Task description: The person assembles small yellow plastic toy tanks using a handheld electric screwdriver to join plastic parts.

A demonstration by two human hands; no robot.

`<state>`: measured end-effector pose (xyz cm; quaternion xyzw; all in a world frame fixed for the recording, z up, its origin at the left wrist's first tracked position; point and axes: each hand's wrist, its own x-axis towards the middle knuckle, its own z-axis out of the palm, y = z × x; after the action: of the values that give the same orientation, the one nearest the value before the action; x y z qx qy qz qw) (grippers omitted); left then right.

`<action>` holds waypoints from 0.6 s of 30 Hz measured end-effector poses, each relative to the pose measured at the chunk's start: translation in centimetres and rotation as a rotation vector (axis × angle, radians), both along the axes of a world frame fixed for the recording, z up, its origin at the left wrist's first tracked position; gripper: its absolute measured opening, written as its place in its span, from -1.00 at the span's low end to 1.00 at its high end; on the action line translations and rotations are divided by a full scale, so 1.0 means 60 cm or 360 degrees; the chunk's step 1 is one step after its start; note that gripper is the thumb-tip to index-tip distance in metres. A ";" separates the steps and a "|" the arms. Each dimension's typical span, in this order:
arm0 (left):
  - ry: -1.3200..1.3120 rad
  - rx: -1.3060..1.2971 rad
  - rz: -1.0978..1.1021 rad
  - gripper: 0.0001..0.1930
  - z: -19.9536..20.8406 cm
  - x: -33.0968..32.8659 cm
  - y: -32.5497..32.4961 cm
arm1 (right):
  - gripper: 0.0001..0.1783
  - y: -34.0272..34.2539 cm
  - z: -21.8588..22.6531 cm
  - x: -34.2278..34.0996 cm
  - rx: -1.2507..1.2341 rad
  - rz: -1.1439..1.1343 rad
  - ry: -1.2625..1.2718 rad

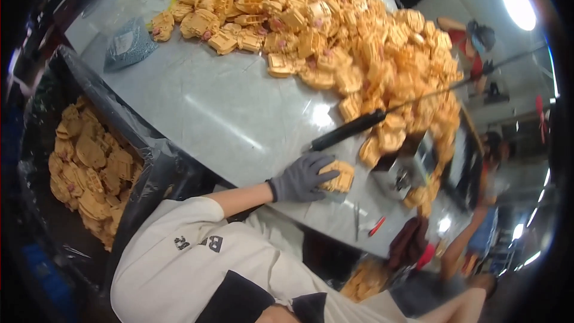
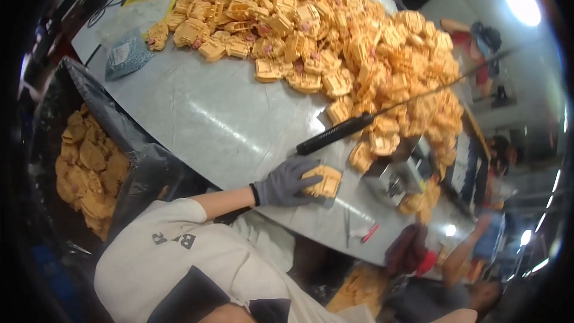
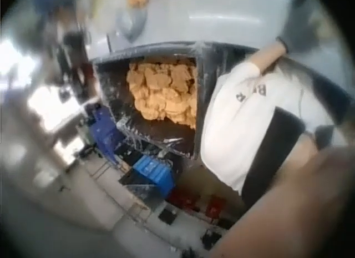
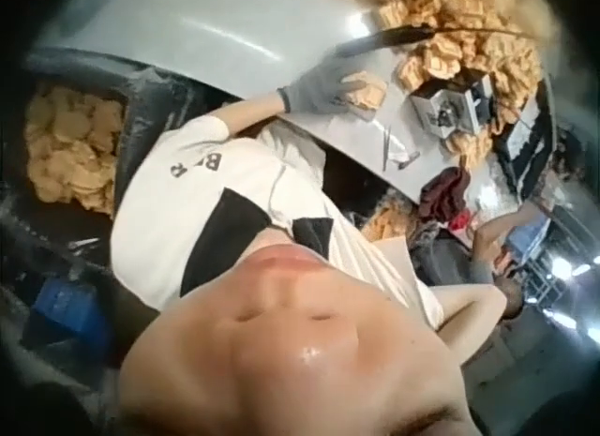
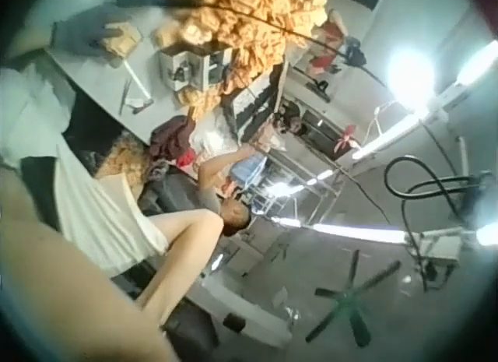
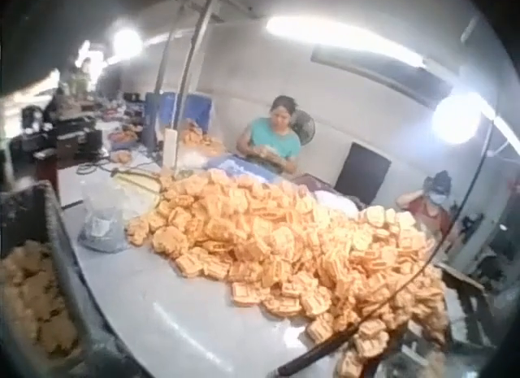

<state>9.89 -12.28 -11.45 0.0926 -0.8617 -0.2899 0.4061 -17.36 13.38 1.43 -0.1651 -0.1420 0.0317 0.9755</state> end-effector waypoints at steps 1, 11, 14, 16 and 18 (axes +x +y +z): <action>0.0011 -0.0051 -0.0011 -0.31 -0.012 0.011 -0.016 | -0.39 0.028 -0.013 0.046 0.0138 0.0023 -0.0017; 0.0028 -0.0175 -0.0007 -0.35 0.001 -0.012 0.018 | -0.61 0.260 0.141 0.312 0.1287 0.0404 -0.0082; 0.0015 -0.0028 0.0147 -0.22 0.006 0.007 0.019 | -0.65 0.247 0.194 0.328 0.1639 0.0626 -0.0036; -0.0057 0.0043 0.0304 -0.16 0.009 0.008 0.018 | -0.66 0.218 0.247 0.325 0.1895 0.0813 0.0011; -0.0134 0.0029 0.0194 -0.22 -0.008 -0.004 0.015 | -0.66 0.179 0.310 0.324 0.2144 0.0998 0.0055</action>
<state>9.66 -11.38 -11.95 0.1607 -0.8681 -0.2683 0.3856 2.09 24.13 20.05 0.5177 -0.1559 0.2174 0.8127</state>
